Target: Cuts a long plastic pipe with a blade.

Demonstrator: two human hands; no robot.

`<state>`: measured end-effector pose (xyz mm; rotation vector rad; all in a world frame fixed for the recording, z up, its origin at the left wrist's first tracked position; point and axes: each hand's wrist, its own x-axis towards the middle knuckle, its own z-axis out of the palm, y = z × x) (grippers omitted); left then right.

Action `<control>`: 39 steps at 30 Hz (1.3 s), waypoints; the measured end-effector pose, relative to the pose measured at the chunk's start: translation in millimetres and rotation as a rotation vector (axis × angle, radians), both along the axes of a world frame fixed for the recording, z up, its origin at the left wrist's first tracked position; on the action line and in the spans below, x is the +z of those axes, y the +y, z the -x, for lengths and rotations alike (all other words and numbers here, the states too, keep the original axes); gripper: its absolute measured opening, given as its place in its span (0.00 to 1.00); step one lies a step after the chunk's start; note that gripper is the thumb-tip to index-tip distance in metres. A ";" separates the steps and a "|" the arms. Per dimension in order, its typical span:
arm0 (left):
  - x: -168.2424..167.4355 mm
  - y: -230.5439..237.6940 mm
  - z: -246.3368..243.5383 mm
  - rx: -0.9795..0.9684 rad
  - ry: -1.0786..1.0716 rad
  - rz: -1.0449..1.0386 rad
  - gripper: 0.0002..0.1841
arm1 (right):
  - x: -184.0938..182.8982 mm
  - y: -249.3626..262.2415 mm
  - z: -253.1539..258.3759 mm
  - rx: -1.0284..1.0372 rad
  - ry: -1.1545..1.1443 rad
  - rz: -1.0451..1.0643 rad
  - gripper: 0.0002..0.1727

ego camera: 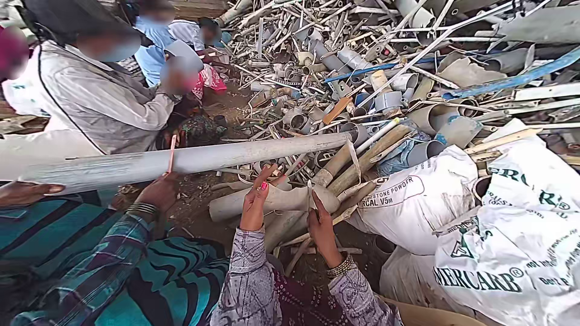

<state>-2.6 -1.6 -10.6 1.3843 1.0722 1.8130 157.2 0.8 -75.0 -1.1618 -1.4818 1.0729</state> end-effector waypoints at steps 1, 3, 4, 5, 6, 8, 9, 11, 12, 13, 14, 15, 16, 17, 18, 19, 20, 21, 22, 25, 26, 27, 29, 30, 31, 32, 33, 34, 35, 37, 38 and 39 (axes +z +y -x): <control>1.3 0.6 -0.6 -0.005 -0.003 -0.006 0.30 | 4.7 -7.1 5.2 0.001 0.019 -0.053 0.29; 2.7 0.4 -3.9 0.006 -0.018 0.016 0.29 | 8.7 -26.3 17.5 0.005 0.067 -0.238 0.29; 3.0 0.0 -4.1 0.012 -0.021 0.030 0.28 | 7.5 -30.1 21.2 0.008 0.083 -0.278 0.28; 3.5 -0.2 -3.3 0.020 -0.019 0.041 0.28 | 4.1 -27.9 21.9 0.007 0.095 -0.270 0.28; 4.1 -0.2 -2.5 0.029 -0.018 0.047 0.28 | -0.7 -21.9 21.2 -0.010 0.117 -0.217 0.28; 4.6 -0.4 -2.0 0.049 -0.017 0.036 0.28 | -10.2 -7.7 20.6 -0.071 0.152 -0.026 0.30; 4.1 -1.5 -3.4 0.053 -0.018 0.033 0.28 | -13.6 -6.2 19.9 -0.102 0.139 0.014 0.30; 7.6 0.2 -5.7 0.072 -0.026 0.030 0.28 | -14.2 -16.1 29.9 -0.122 0.111 -0.119 0.30; 8.2 0.8 -7.4 0.089 -0.038 0.044 0.27 | -15.7 -25.1 36.7 -0.117 0.104 -0.222 0.29; 8.1 0.9 -7.9 0.106 -0.049 0.067 0.27 | -18.7 -31.9 41.9 -0.106 0.105 -0.279 0.29; 8.3 1.2 -6.9 0.127 -0.057 0.094 0.27 | -24.1 -32.7 44.7 -0.109 0.113 -0.279 0.29; 7.9 0.8 -5.2 0.152 -0.065 0.119 0.27 | -31.2 -29.1 43.1 -0.126 0.123 -0.216 0.29; 6.9 0.3 -2.9 0.169 -0.073 0.137 0.27 | -37.7 -21.7 37.8 -0.144 0.146 -0.089 0.29; 5.7 -0.4 -0.8 0.172 -0.072 0.138 0.27 | -42.6 -13.2 31.3 -0.161 0.176 0.031 0.30; 4.3 -1.0 1.2 0.159 -0.063 0.125 0.27 | -43.4 -7.4 26.4 -0.169 0.200 0.109 0.30; 4.2 0.2 2.1 0.141 -0.056 0.100 0.27 | -39.6 -6.0 25.9 -0.169 0.205 0.107 0.31; 4.5 1.5 0.7 0.136 -0.060 0.082 0.26 | -34.4 -11.2 28.8 -0.163 0.193 0.033 0.30; 4.0 2.6 -1.3 0.139 -0.068 0.082 0.26 | -29.8 -20.0 33.1 -0.151 0.173 -0.064 0.29; 3.8 3.4 -2.6 0.150 -0.077 0.096 0.26 | -26.0 -27.5 36.2 -0.126 0.156 -0.135 0.29; 2.2 3.0 1.1 0.195 -0.078 0.117 0.27 | -32.0 -22.8 36.8 -0.144 0.100 -0.117 0.29; 1.8 2.3 3.1 0.191 -0.071 0.105 0.26 | -34.5 -18.2 35.3 -0.158 0.092 -0.079 0.29; 1.8 1.7 3.8 0.177 -0.065 0.093 0.26 | -32.8 -17.8 34.3 -0.163 0.080 -0.078 0.29; 2.5 3.5 2.8 0.154 -0.065 0.066 0.26 | -23.8 -26.6 38.1 -0.148 0.069 -0.193 0.28; 0.8 4.2 2.2 0.151 -0.071 0.063 0.26 | -23.2 -30.7 39.5 -0.134 0.055 -0.243 0.28; -1.1 4.1 2.0 0.162 -0.080 0.076 0.27 | -26.6 -31.1 39.7 -0.142 0.040 -0.253 0.28; -2.1 3.0 2.0 0.177 -0.088 0.092 0.26 | -31.6 -28.7 38.8 -0.167 0.026 -0.220 0.28; -0.3 2.4 2.4 0.187 -0.099 0.097 0.27 | -35.4 -23.2 37.9 -0.178 0.028 -0.160 0.28; 3.3 1.8 1.6 0.201 -0.117 0.096 0.27 | -35.5 -18.2 37.7 -0.183 0.029 -0.128 0.29; 7.9 0.2 -0.8 0.221 -0.144 0.098 0.26 | -30.9 -18.9 39.4 -0.168 0.039 -0.132 0.29; 16.4 -4.0 -9.2 0.289 -0.200 0.130 0.26 | -19.1 -32.1 47.5 -0.108 0.057 -0.273 0.27; 17.5 -5.4 -11.2 0.315 -0.226 0.141 0.27 | -15.0 -39.3 52.0 -0.083 0.052 -0.343 0.26; 17.7 -5.3 -10.9 0.344 -0.248 0.151 0.27 | -14.7 -41.1 55.5 -0.074 0.038 -0.393 0.26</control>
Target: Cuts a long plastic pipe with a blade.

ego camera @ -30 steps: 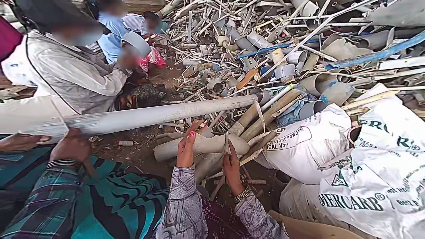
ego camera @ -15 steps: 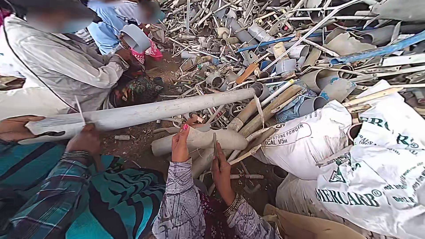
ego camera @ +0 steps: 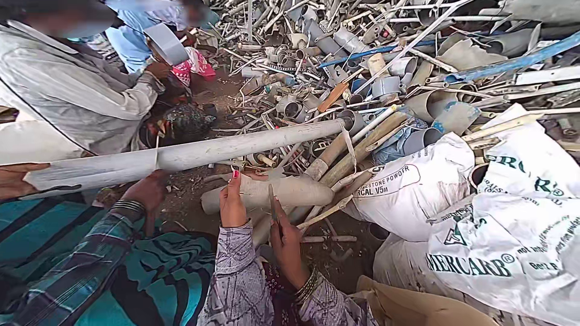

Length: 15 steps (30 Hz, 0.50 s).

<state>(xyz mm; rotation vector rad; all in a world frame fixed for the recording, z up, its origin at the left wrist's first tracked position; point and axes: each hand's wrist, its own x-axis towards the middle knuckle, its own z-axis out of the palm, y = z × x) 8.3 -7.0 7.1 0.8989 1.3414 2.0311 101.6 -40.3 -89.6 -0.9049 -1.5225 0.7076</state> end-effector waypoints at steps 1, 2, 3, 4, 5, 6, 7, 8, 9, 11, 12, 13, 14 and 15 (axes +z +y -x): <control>0.1 1.1 1.8 0.032 -0.021 0.015 0.26 | -4.9 4.3 1.1 -0.007 -0.020 -0.024 0.26; 0.5 2.0 2.9 0.070 -0.042 0.042 0.24 | -14.7 12.4 -1.2 -0.025 -0.029 -0.007 0.26; 1.4 2.8 3.4 0.109 -0.065 0.065 0.24 | -28.1 22.6 -8.1 -0.047 -0.032 0.053 0.26; 2.1 2.9 3.8 0.140 -0.079 0.082 0.23 | -44.5 34.6 -20.4 -0.064 -0.050 0.145 0.27; 2.6 2.8 4.3 0.154 -0.086 0.081 0.22 | -62.5 49.4 -37.2 -0.095 -0.090 0.254 0.27; 2.2 3.4 4.9 0.159 -0.087 0.059 0.23 | -79.8 65.8 -58.2 -0.120 -0.153 0.394 0.28; 0.9 3.4 5.1 0.149 -0.077 0.027 0.24 | -96.6 82.3 -82.3 -0.133 -0.237 0.553 0.28; -0.7 3.3 5.2 0.123 -0.065 -0.008 0.25 | -109.8 98.2 -106.4 -0.135 -0.322 0.709 0.28; -2.5 3.8 5.4 0.085 -0.048 -0.050 0.26 | -117.9 112.1 -127.7 -0.128 -0.393 0.841 0.28; -7.6 6.1 6.3 -0.026 0.001 -0.145 0.27 | -118.2 128.7 -149.7 -0.106 -0.480 0.960 0.29; -10.3 7.7 6.2 -0.083 0.025 -0.197 0.28 | -110.1 129.0 -147.1 -0.109 -0.484 0.947 0.29; -11.9 8.9 5.1 -0.120 0.047 -0.230 0.29 | -97.4 122.9 -136.4 -0.122 -0.452 0.878 0.28; -12.2 9.9 3.3 -0.123 0.062 -0.239 0.29 | -80.2 111.9 -119.7 -0.129 -0.416 0.747 0.27; -11.0 11.1 1.2 -0.097 0.067 -0.233 0.29 | -61.9 98.7 -99.5 -0.113 -0.347 0.567 0.26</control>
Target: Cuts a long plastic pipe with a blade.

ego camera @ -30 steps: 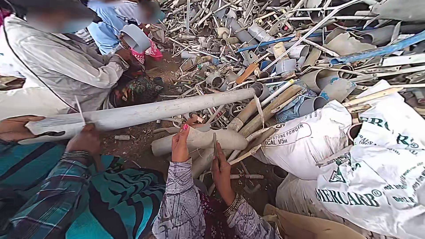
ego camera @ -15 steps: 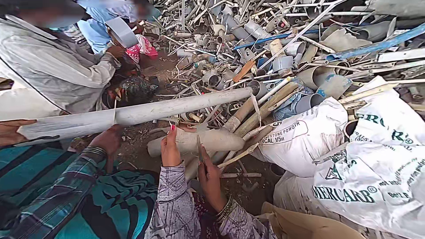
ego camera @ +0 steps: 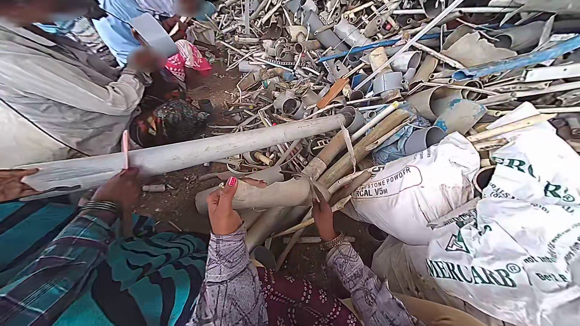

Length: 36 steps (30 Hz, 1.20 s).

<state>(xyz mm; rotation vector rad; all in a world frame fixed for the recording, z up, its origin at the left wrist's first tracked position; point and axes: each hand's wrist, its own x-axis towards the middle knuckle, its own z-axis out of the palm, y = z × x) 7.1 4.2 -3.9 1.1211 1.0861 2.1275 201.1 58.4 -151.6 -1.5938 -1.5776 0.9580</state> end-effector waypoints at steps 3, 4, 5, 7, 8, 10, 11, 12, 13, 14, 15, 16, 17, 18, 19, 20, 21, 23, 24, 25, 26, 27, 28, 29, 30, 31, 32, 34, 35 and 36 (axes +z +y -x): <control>1.3 -1.1 -1.3 0.043 -0.021 0.027 0.29 | 46.2 -42.5 55.1 0.143 0.329 -0.395 0.25; 0.1 -1.6 0.3 0.038 -0.020 0.028 0.30 | 53.5 -51.6 65.2 0.177 0.389 -0.451 0.24; -1.8 -2.4 2.0 0.031 -0.021 0.029 0.30 | 53.4 -56.1 69.4 0.183 0.396 -0.482 0.24; -2.9 -3.4 3.9 0.041 -0.043 0.041 0.31 | 35.6 -50.7 63.3 0.123 0.300 -0.491 0.24; -3.7 -3.3 6.3 0.038 -0.048 0.041 0.31 | 19.2 -41.4 55.1 0.073 0.231 -0.469 0.24; -7.2 -4.6 10.7 0.020 -0.035 0.038 0.31 | -14.0 -18.2 23.6 -0.006 0.098 -0.256 0.26; -8.6 -4.2 11.4 0.008 -0.013 0.030 0.30 | -31.0 -2.8 2.9 -0.034 0.041 -0.105 0.26; -9.6 -2.6 11.6 -0.014 0.018 0.005 0.30 | -45.7 13.0 -17.7 -0.064 0.000 0.060 0.27; -10.6 -0.1 11.5 -0.048 0.060 -0.030 0.28 | -61.1 28.9 -36.9 -0.088 -0.003 0.205 0.27; -11.5 2.4 10.7 -0.095 0.113 -0.070 0.25 | -72.9 39.7 -52.5 -0.109 -0.011 0.302 0.27; -12.1 4.7 9.7 -0.148 0.169 -0.105 0.22 | -76.3 46.3 -64.1 -0.107 -0.047 0.371 0.28; -11.6 6.9 7.7 -0.186 0.217 -0.126 0.20 | -73.5 48.9 -68.2 -0.090 -0.061 0.396 0.28; -10.2 8.2 4.0 -0.206 0.242 -0.136 0.19 | -65.7 46.9 -66.6 -0.063 -0.077 0.369 0.28; -9.1 9.0 0.6 -0.212 0.245 -0.141 0.20 | -55.4 40.2 -60.0 -0.040 -0.084 0.267 0.27; -8.0 10.5 -1.8 -0.199 0.232 -0.141 0.20 | -45.9 31.6 -49.6 -0.020 -0.027 0.114 0.26; -7.0 11.4 -3.6 -0.168 0.205 -0.136 0.20 | -37.0 23.2 -38.6 0.013 0.080 -0.040 0.25; -6.1 11.7 -4.8 -0.129 0.173 -0.127 0.21 | -31.2 18.1 -29.5 0.043 0.169 -0.130 0.26; -5.9 9.3 -7.1 -0.056 0.118 -0.093 0.25 | -42.6 19.1 -28.9 0.006 0.143 -0.134 0.26; -6.8 8.6 -6.0 -0.040 0.107 -0.074 0.26 | -56.6 25.9 -35.4 -0.046 0.073 -0.049 0.27; -7.8 8.9 -3.4 -0.046 0.116 -0.067 0.26 | -69.0 34.9 -43.7 -0.092 0.020 0.089 0.28; -9.5 7.5 -2.8 -0.055 0.122 -0.066 0.26 | -78.5 40.0 -52.2 -0.131 -0.009 0.238 0.29; -9.1 7.4 -3.6 -0.056 0.123 -0.069 0.26 | -81.8 44.5 -55.9 -0.158 -0.029 0.334 0.30; -7.5 8.7 -4.1 -0.044 0.117 -0.068 0.27 | -79.6 47.1 -51.7 -0.179 -0.039 0.355 0.30; -5.3 10.4 -4.8 -0.024 0.099 -0.064 0.28 | -72.2 46.5 -41.4 -0.186 -0.032 0.317 0.29; -3.7 11.3 -6.7 -0.002 0.074 -0.052 0.29 | -58.4 39.6 -27.9 -0.183 -0.006 0.239 0.28; -1.4 11.2 -9.6 0.028 0.038 -0.028 0.30 | -42.4 28.1 -11.2 -0.165 0.037 0.125 0.28; 2.3 11.1 -11.8 0.063 0.003 0.006 0.31 | -24.6 14.3 7.8 -0.129 0.103 0.012 0.28; 10.6 10.7 -13.7 0.150 -0.057 0.085 0.30 | 12.1 -17.4 45.0 -0.010 0.298 -0.199 0.27; 13.6 10.1 -14.3 0.193 -0.076 0.120 0.29 | 27.2 -32.0 60.0 0.055 0.369 -0.298 0.27; 14.3 8.9 -14.1 0.224 -0.094 0.145 0.28 | 37.9 -44.5 71.7 0.106 0.399 -0.387 0.26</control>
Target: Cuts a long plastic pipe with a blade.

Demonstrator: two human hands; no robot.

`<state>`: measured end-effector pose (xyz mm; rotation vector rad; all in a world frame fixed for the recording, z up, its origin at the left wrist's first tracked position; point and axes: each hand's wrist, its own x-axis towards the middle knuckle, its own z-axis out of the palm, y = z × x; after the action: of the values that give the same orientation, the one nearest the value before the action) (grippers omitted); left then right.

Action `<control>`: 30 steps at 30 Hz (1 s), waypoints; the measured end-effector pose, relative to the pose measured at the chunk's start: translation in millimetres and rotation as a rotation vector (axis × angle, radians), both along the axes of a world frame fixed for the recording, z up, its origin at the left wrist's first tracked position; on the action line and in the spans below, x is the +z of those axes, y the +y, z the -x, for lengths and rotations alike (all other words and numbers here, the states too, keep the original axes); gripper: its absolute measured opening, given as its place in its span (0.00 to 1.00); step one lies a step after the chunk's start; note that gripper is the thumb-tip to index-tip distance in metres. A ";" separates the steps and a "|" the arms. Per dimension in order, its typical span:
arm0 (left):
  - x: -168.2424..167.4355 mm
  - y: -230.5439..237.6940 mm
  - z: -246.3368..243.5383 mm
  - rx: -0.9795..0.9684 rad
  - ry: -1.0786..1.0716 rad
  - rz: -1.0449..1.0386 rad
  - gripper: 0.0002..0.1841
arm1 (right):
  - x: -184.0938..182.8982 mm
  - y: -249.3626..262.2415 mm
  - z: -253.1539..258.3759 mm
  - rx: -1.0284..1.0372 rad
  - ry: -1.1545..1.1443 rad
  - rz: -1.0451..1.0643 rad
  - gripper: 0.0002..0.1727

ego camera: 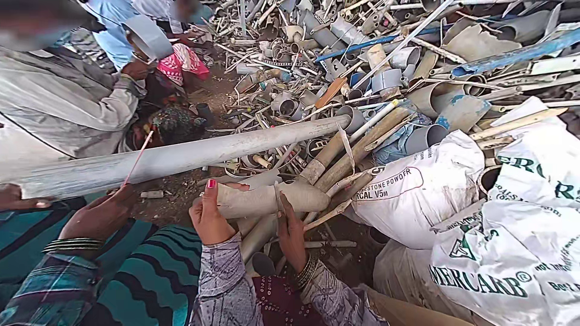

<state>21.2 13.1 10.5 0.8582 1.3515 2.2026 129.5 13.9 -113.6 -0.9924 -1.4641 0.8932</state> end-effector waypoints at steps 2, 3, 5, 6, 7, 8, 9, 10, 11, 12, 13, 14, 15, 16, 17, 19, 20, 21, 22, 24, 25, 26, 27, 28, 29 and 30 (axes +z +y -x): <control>1.5 -4.1 1.3 0.066 -0.043 0.056 0.27 | 6.7 -16.0 10.1 0.050 -0.045 -0.106 0.25; 3.3 -5.6 2.6 0.108 -0.075 0.086 0.26 | 1.1 -17.4 10.1 0.042 -0.084 -0.116 0.24; 4.2 -6.7 8.9 0.163 -0.139 0.132 0.26 | -28.3 -7.6 1.0 -0.037 -0.166 -0.048 0.25; 2.9 -7.1 12.6 0.173 -0.169 0.149 0.26 | -47.0 1.4 -10.8 -0.080 -0.219 0.059 0.26; 2.1 -7.0 15.9 0.183 -0.194 0.167 0.25 | -65.9 13.3 -26.3 -0.125 -0.271 0.199 0.27; 1.7 -6.4 18.2 0.191 -0.208 0.179 0.25 | -84.5 27.8 -44.5 -0.165 -0.321 0.346 0.28; 1.8 -5.4 19.2 0.195 -0.215 0.178 0.25 | -99.8 42.5 -64.0 -0.190 -0.379 0.509 0.29; 2.1 -4.6 18.3 0.195 -0.211 0.171 0.25 | -109.3 55.1 -82.5 -0.212 -0.443 0.659 0.29; 2.2 -4.1 16.0 0.194 -0.198 0.164 0.25 | -113.3 63.6 -98.5 -0.210 -0.486 0.795 0.29; 1.9 -3.6 14.1 0.189 -0.178 0.155 0.25 | -117.6 67.8 -107.7 -0.219 -0.496 0.863 0.30; 2.5 -2.0 13.6 0.186 -0.163 0.147 0.25 | -114.7 69.5 -106.5 -0.222 -0.492 0.869 0.30; 2.8 -0.5 13.7 0.185 -0.150 0.142 0.25 | -106.2 67.3 -96.6 -0.217 -0.474 0.829 0.29; 2.2 0.7 14.0 0.186 -0.145 0.139 0.25 | -93.9 60.5 -80.5 -0.206 -0.440 0.748 0.29; 1.5 1.1 13.7 0.197 -0.148 0.142 0.24 | -79.5 49.2 -61.6 -0.186 -0.401 0.636 0.29; 1.3 1.0 13.5 0.213 -0.153 0.149 0.24 | -63.0 35.5 -42.3 -0.153 -0.353 0.532 0.29; 2.8 -1.8 13.7 0.237 -0.165 0.179 0.24 | -36.6 5.9 -10.3 -0.062 -0.218 0.366 0.28; 4.1 -2.8 13.9 0.240 -0.172 0.188 0.24 | -26.9 -4.6 -0.9 -0.017 -0.157 0.304 0.28; 4.4 -3.8 13.6 0.238 -0.180 0.189 0.24 | -22.2 -11.0 2.5 0.016 -0.125 0.260 0.27; 3.9 -5.2 13.8 0.233 -0.187 0.185 0.24 | -22.4 -12.7 1.1 0.039 -0.123 0.249 0.27; 3.3 -7.0 16.2 0.223 -0.197 0.178 0.24 | -31.0 -1.9 -9.6 0.036 -0.165 0.314 0.28; 2.9 -7.8 17.2 0.213 -0.206 0.178 0.24 | -37.4 7.5 -17.4 0.030 -0.158 0.401 0.28; 2.2 -9.1 17.2 0.206 -0.211 0.181 0.24 | -42.9 15.1 -24.8 0.018 -0.117 0.502 0.28; 1.8 -9.3 16.3 0.199 -0.214 0.178 0.24 | -42.7 19.5 -29.4 0.008 -0.056 0.575 0.28; 2.8 -7.9 15.4 0.193 -0.209 0.175 0.24 | -35.2 19.6 -30.3 0.030 -0.013 0.588 0.28; 4.1 -6.1 14.8 0.193 -0.195 0.174 0.24 | -24.3 14.3 -27.0 0.078 0.018 0.553 0.28; 4.4 -4.5 14.0 0.197 -0.182 0.174 0.24 | -14.4 6.2 -22.4 0.123 0.049 0.497 0.28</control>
<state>7.2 8.6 14.9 0.4669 1.5653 2.2032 151.9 20.1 -128.0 -1.2366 -1.2973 1.4045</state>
